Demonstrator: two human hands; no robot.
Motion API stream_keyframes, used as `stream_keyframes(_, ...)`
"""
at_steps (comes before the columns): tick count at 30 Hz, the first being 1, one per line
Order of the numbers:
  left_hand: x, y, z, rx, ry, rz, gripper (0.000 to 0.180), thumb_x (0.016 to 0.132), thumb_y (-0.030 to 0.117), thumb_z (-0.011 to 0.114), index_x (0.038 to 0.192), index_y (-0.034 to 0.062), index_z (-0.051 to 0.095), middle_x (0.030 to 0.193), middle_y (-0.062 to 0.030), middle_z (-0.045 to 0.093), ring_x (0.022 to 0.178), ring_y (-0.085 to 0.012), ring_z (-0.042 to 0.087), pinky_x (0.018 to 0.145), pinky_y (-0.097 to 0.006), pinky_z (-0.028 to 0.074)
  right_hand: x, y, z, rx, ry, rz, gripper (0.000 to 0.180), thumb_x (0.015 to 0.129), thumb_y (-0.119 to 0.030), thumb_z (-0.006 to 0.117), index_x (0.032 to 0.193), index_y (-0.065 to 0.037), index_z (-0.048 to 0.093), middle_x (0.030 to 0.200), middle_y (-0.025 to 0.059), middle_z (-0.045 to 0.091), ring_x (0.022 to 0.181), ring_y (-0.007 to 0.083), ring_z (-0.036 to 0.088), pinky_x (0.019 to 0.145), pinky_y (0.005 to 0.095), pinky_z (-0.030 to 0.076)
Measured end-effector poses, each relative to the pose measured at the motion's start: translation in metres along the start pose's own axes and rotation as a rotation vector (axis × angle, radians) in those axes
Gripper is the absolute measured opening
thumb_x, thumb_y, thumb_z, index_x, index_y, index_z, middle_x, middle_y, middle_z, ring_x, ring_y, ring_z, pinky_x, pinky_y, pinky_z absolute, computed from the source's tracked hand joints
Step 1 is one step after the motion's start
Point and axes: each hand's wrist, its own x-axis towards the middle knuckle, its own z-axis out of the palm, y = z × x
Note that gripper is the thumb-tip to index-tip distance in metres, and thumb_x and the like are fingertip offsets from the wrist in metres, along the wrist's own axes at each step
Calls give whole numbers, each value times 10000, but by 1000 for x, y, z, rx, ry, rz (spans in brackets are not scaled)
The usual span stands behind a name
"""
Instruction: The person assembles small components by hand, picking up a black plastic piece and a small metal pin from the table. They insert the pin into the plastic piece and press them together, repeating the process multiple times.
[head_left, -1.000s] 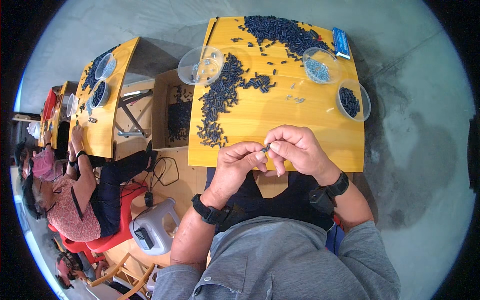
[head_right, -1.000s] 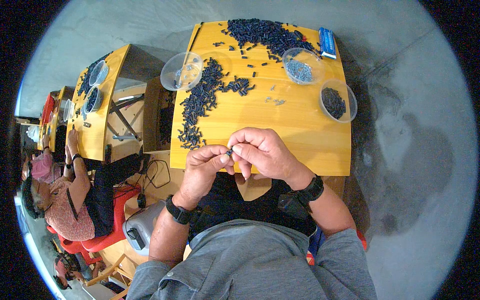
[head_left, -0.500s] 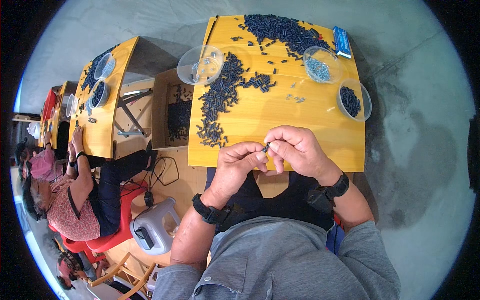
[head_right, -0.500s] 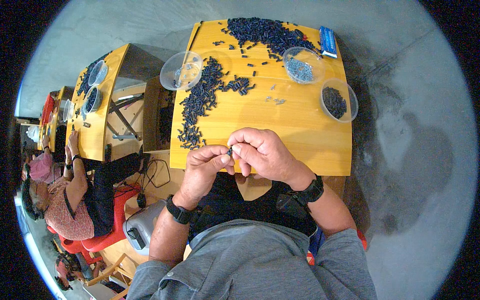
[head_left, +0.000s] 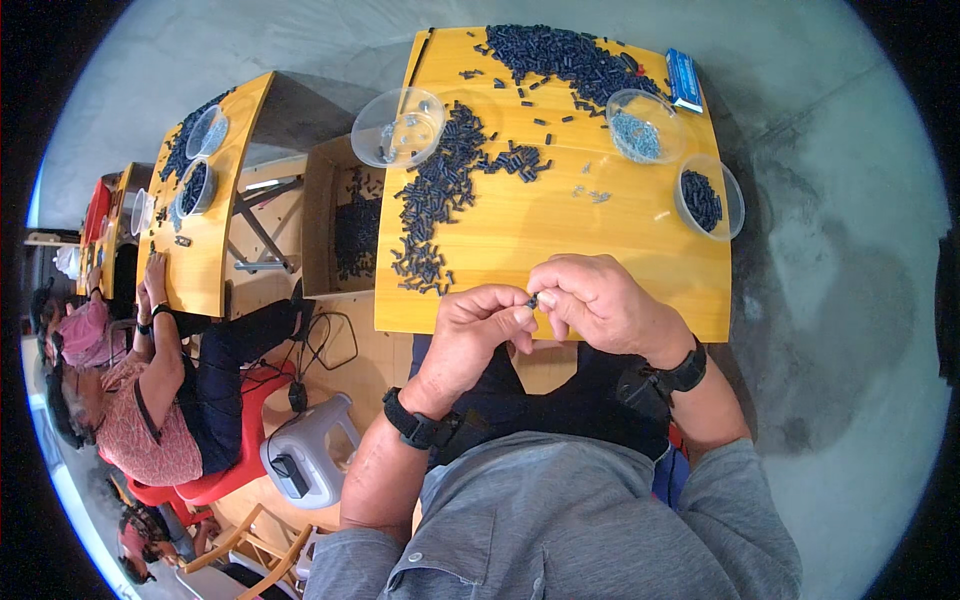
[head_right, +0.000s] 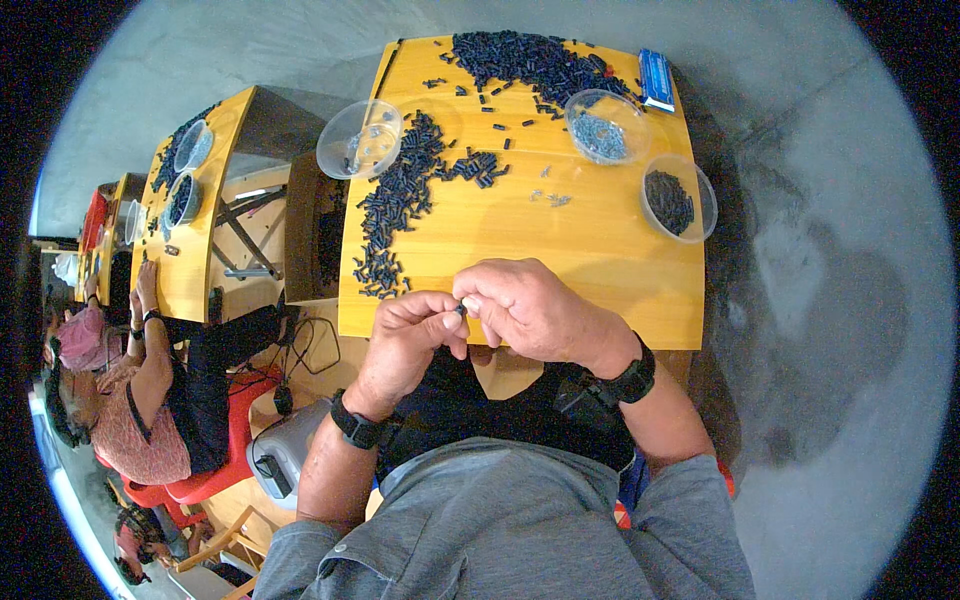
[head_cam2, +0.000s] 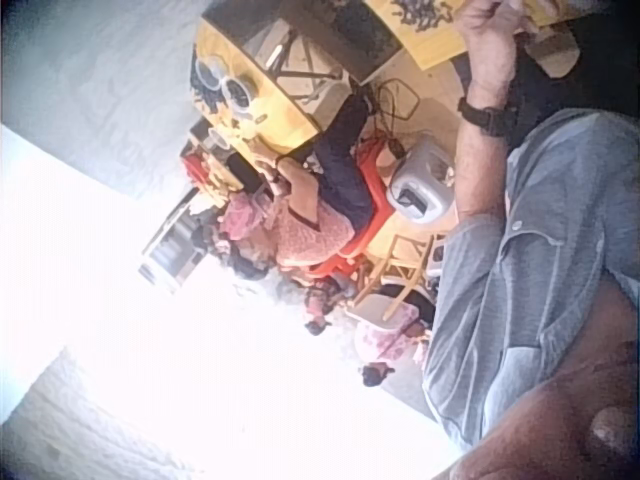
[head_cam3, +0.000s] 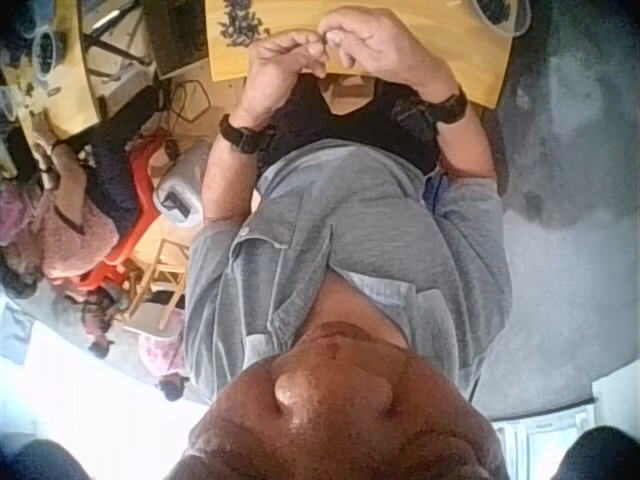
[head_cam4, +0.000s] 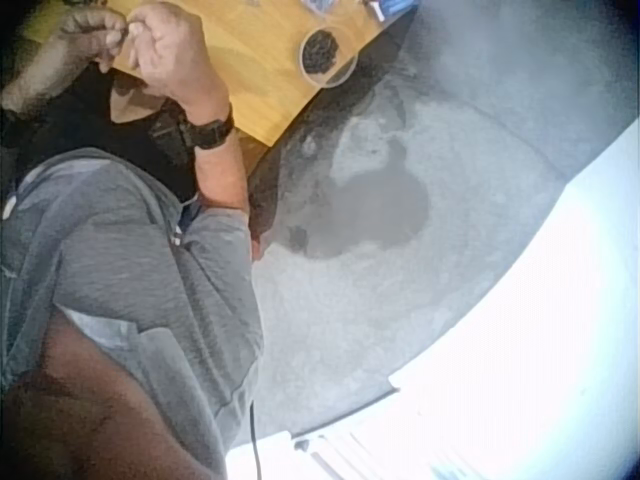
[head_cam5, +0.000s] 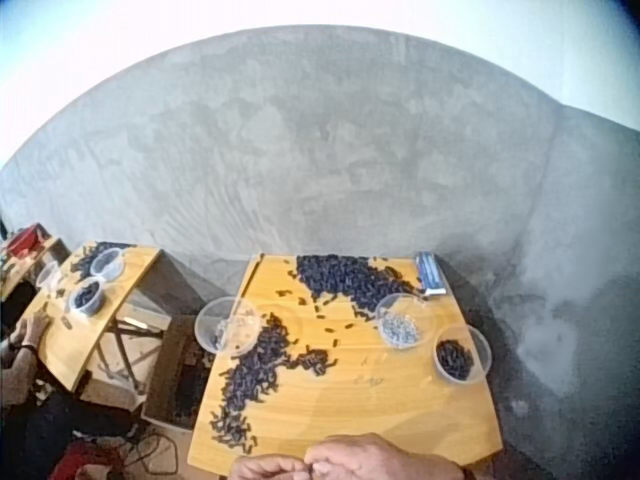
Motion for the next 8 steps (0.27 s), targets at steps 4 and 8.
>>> stream_keyframes(4,0,-1,1,-59,-15,-18,113,881,46,587,971,-10,628,799,-76,647,627,-150,608,589,-267,515,0,0,1,-7,-7,16,76,898,-32,475,927,-2,539,712,103,545,531,174,593,489,307,456)
stream_keyframes(8,0,0,2,-79,5,-25,117,885,44,581,981,-3,628,803,-76,647,627,-152,609,595,-268,518,0,3,7,-82,64,-62,72,895,-40,480,930,-3,532,772,151,577,673,255,621,591,371,491)
